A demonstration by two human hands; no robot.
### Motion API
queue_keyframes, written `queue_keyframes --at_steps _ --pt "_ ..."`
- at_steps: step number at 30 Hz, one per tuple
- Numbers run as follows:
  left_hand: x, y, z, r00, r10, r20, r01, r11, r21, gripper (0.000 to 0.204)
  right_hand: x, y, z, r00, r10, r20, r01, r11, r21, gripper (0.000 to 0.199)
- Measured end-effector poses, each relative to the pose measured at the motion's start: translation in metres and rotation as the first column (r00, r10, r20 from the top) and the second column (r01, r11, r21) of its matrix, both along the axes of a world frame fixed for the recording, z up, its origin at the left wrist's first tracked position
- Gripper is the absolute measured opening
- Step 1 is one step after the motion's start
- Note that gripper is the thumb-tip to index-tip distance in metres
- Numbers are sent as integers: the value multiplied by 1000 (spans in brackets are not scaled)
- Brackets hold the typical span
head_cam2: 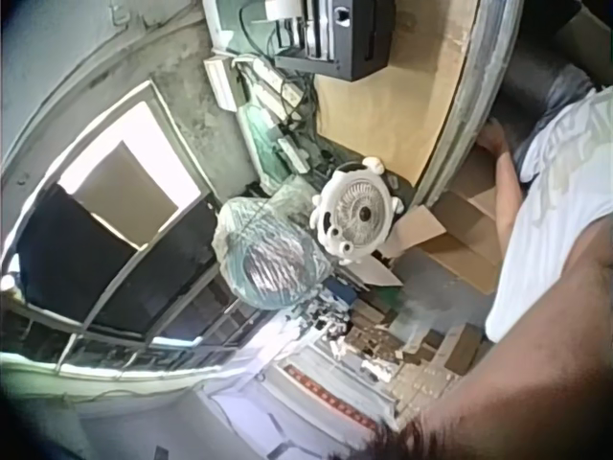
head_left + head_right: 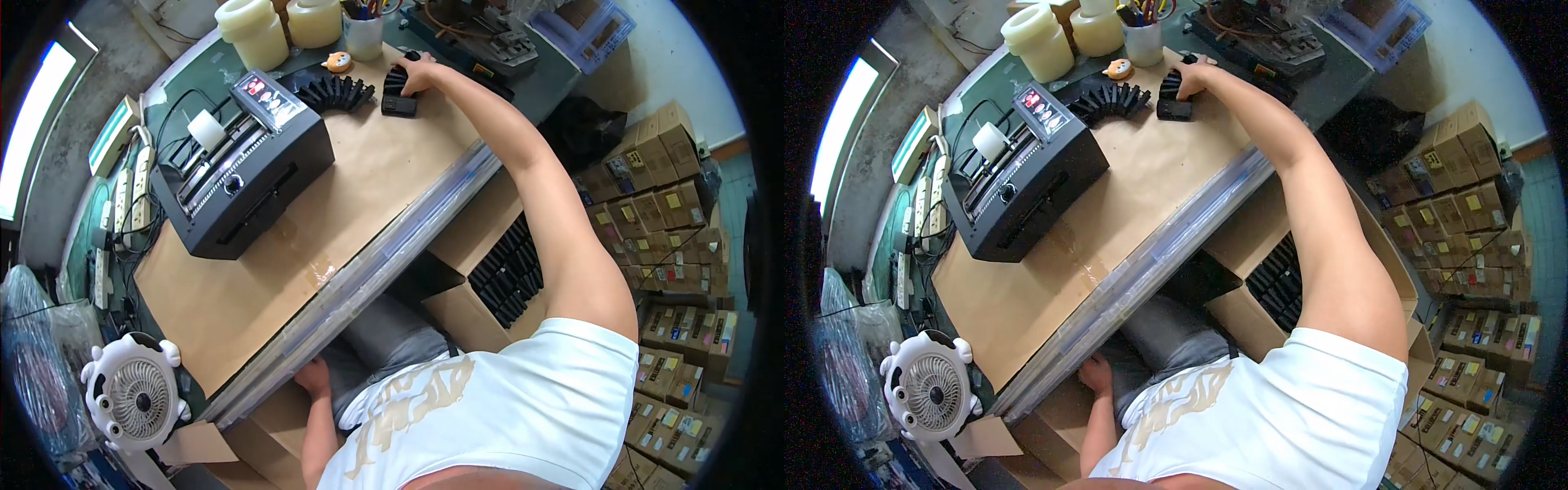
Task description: The person is transferring electronic components from a workbench assembly area into a cardboard shipping box.
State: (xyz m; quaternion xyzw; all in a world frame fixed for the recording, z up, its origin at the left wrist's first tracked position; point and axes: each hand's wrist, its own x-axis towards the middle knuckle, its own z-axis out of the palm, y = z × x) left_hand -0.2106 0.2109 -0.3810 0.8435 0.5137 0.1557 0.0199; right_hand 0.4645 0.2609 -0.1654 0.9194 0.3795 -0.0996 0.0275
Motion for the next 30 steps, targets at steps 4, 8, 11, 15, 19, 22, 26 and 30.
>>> queue_keyframes --at_steps 4,8,11,15,19,22,26,30 --pt "-3 1 1 999 -33 40 31 998 53 27 -15 6 14 990 -78 -121 89 992 89 76" --pt "-16 6 -6 999 -10 49 7 999 53 27 25 -1 -22 985 -84 -152 120 962 246 79" --pt "-25 9 -11 999 44 19 -45 999 25 28 38 -12 -53 984 -92 -153 147 905 399 82" --pt "-32 11 -12 993 84 -82 -87 996 -30 29 -6 -18 4 876 -19 -481 252 870 425 64" --pt "-19 16 -18 985 5 -172 -25 993 -115 30 -16 -81 42 799 108 -592 359 704 613 70" --pt "-2 6 11 979 57 -196 -87 984 -152 32 -104 -157 108 774 316 -548 334 531 779 66" --pt "-22 21 -9 987 -32 -154 -1 978 -210 33 -147 -314 79 893 -58 -447 371 657 656 60" --pt "-25 21 -15 999 -45 -28 39 980 -198 34 -229 -487 -9 911 -258 -323 400 746 532 68"
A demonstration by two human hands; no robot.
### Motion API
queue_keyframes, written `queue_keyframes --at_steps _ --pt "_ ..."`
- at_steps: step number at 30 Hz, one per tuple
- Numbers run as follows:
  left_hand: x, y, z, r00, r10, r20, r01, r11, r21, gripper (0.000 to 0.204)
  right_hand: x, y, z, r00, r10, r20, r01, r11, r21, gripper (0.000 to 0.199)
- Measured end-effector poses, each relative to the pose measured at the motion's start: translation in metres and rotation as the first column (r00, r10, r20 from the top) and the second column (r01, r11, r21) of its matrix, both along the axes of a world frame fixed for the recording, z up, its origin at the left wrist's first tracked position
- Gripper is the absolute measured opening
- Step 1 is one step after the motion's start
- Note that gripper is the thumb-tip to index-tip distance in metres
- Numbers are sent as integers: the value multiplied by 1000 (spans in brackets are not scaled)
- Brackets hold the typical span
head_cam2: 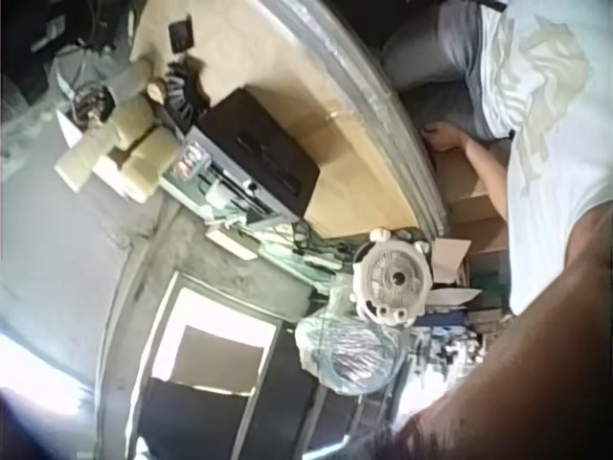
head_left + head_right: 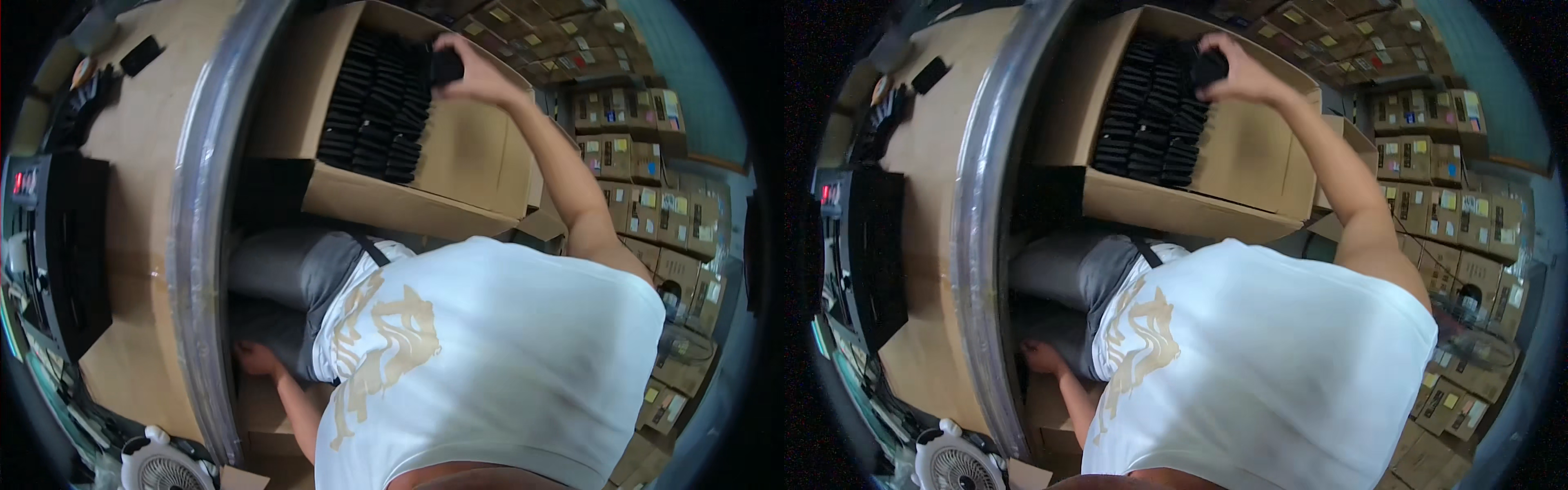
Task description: The person is transferring electronic components from a workbench assembly area into a cardboard shipping box.
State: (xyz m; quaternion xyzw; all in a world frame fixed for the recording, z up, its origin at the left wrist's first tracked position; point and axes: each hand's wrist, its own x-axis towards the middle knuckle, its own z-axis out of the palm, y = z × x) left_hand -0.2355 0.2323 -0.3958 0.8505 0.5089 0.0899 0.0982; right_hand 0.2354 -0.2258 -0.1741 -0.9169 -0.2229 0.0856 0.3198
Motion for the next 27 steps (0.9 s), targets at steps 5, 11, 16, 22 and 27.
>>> queue_keyframes --at_steps 5,11,16,22,27 --pt "4 1 14 991 -11 -133 -10 988 -152 35 -47 -100 -105 997 -61 -46 44 948 -316 68" --pt "5 -9 20 999 -19 -48 12 992 -128 37 -3 -114 -143 996 -9 -91 -24 935 -355 69" --pt "5 -9 25 996 -47 -74 34 986 -165 38 18 -128 -170 995 55 -79 -83 899 -430 80" --pt "2 -12 19 999 -13 -50 6 989 -150 37 -13 -120 -174 996 -81 48 93 938 -333 96" --pt "-1 -9 12 998 -55 25 57 997 -54 33 -20 -125 -173 988 -70 136 108 949 -296 103"
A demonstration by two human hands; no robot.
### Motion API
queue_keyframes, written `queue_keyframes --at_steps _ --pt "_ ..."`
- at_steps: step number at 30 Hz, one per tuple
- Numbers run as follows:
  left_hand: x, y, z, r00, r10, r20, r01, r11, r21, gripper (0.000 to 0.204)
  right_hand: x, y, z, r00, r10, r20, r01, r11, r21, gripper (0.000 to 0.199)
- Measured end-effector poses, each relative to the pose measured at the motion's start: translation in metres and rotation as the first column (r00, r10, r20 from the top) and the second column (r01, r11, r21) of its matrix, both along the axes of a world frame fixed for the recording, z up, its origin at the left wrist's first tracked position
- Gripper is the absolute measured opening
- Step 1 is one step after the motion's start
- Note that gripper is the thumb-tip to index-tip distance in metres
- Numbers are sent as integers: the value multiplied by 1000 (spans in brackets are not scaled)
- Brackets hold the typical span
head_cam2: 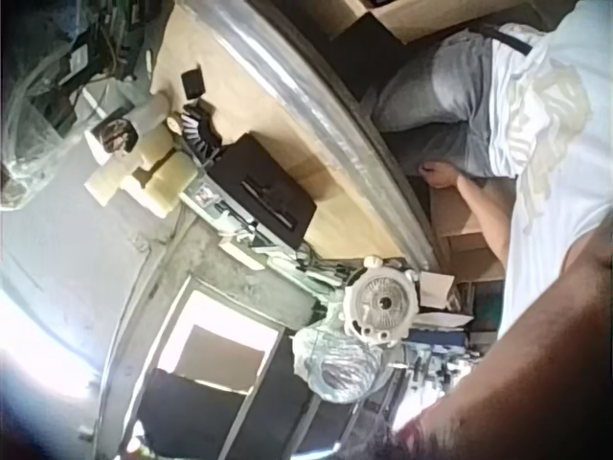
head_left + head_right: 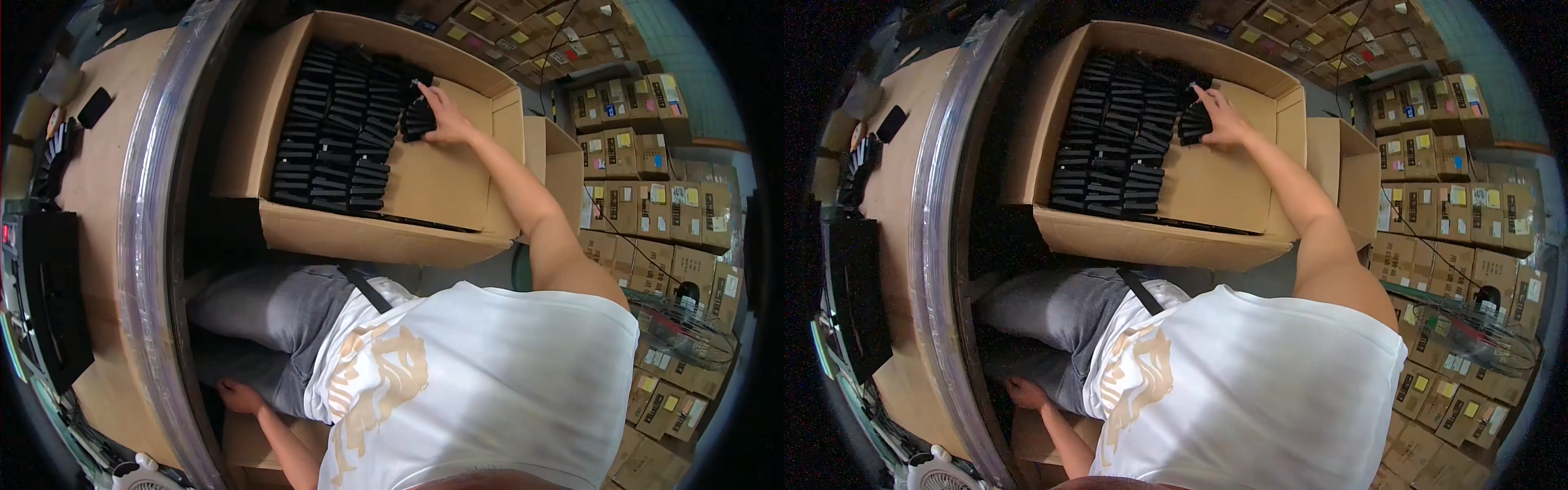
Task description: The person is transferring electronic components from a workbench assembly area into a cardboard shipping box.
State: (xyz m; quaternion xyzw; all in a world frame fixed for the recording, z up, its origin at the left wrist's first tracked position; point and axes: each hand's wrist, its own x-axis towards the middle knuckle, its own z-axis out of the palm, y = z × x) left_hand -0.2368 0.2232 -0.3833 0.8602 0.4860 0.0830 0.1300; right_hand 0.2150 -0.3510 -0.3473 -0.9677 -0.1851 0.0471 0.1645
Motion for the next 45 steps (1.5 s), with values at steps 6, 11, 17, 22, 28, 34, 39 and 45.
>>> queue_keyframes --at_steps 6,11,17,22,28,34,39,45 --pt "3 -4 4 1000 0 14 1 1000 -30 34 31 -5 7 985 129 -115 -126 992 33 106" --pt "-1 2 -2 1000 11 -18 -12 998 -56 37 33 -5 0 987 88 -133 -88 996 5 104" --pt "2 -1 2 999 29 -34 -31 997 -71 40 6 13 -9 993 -71 95 87 981 -174 95" --pt "1 1 0 999 20 -40 -22 999 -41 35 -36 45 -8 956 -242 163 265 955 -136 86" --pt "-2 3 -4 999 18 -41 -20 999 -43 33 -20 32 4 929 -322 -183 346 930 123 79" --pt "5 -7 8 998 57 -32 -59 996 -70 32 -10 14 -3 995 -46 -85 64 973 221 75" --pt "1 -2 4 999 39 28 -35 990 -137 32 -14 14 -5 993 -27 -113 53 972 228 79" --pt "2 -2 4 999 31 43 -24 989 -145 33 -17 36 1 968 -246 -55 248 968 35 79"
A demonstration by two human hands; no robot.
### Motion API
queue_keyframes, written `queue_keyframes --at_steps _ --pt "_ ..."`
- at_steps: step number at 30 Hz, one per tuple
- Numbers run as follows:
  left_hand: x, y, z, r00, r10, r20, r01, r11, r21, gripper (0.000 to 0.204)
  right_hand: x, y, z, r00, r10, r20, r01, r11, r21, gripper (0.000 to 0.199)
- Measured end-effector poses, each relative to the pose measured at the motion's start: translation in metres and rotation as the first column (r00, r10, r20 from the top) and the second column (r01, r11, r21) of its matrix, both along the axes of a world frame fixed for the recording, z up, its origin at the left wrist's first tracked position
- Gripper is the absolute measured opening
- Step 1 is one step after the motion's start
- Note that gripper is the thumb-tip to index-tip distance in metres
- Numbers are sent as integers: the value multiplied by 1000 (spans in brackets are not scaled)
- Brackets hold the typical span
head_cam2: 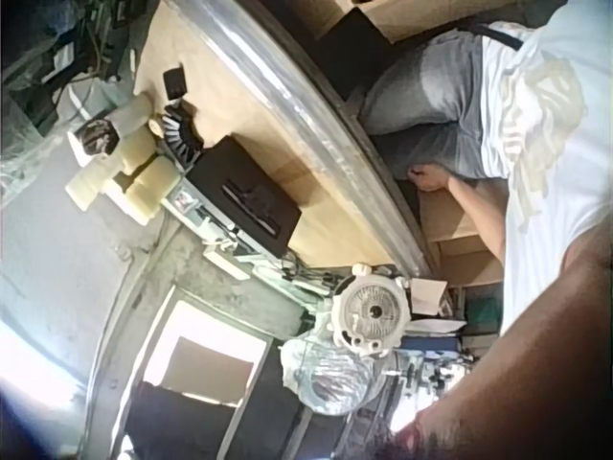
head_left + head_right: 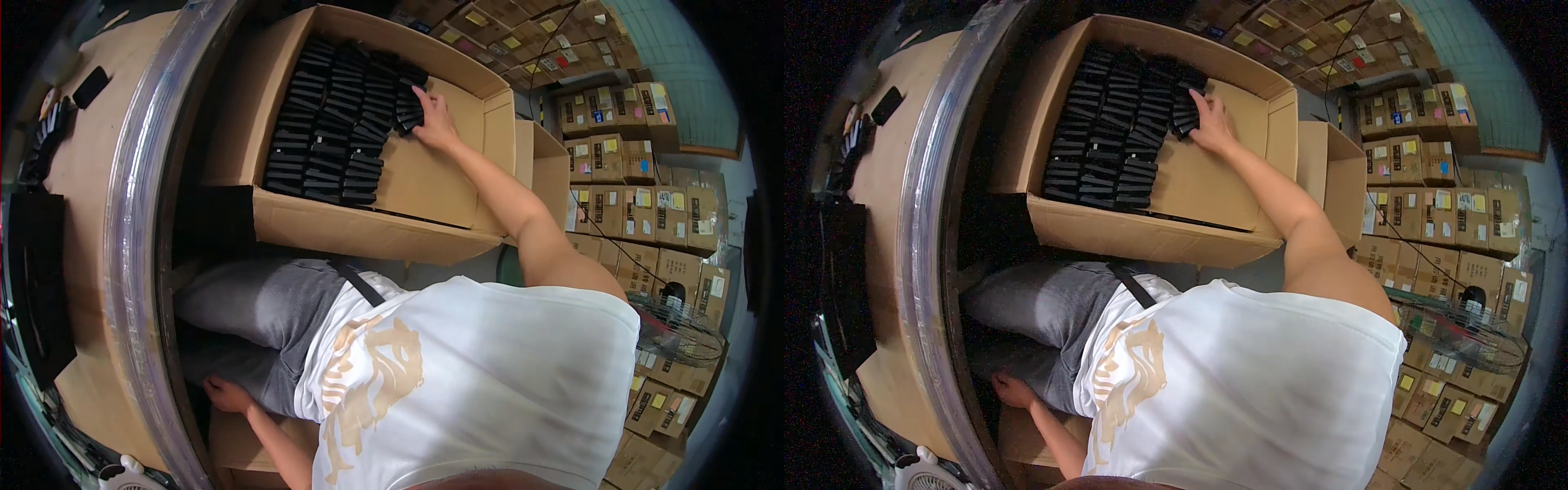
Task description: The person is transferring electronic components from a workbench assembly area into a cardboard shipping box.
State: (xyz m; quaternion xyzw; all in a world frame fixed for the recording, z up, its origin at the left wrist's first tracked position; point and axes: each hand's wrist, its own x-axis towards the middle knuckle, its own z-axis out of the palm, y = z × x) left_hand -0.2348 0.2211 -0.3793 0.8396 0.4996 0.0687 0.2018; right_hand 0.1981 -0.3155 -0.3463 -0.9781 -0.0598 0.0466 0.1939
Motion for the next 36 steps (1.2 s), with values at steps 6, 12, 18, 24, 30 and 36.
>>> queue_keyframes --at_steps 6,12,18,24,30,36 --pt "-8 6 -11 1000 15 -28 -14 1000 25 36 -24 25 -20 977 -192 94 195 981 -17 79" --pt "-10 7 -13 999 32 -15 -31 999 33 37 -30 50 -17 961 -261 91 270 956 -113 80" --pt "-11 5 -16 999 49 16 -50 998 23 38 -19 34 -10 969 -230 92 236 970 -57 74" --pt "-5 -4 -3 999 47 7 -48 998 36 37 49 -10 -17 824 -567 -6 506 731 458 39" --pt "-6 -5 -4 999 -6 36 5 999 36 37 50 -27 -17 820 -573 6 514 740 434 26" --pt "-8 -1 -11 996 0 90 -4 999 37 36 67 -15 -21 816 -578 5 525 744 413 20"
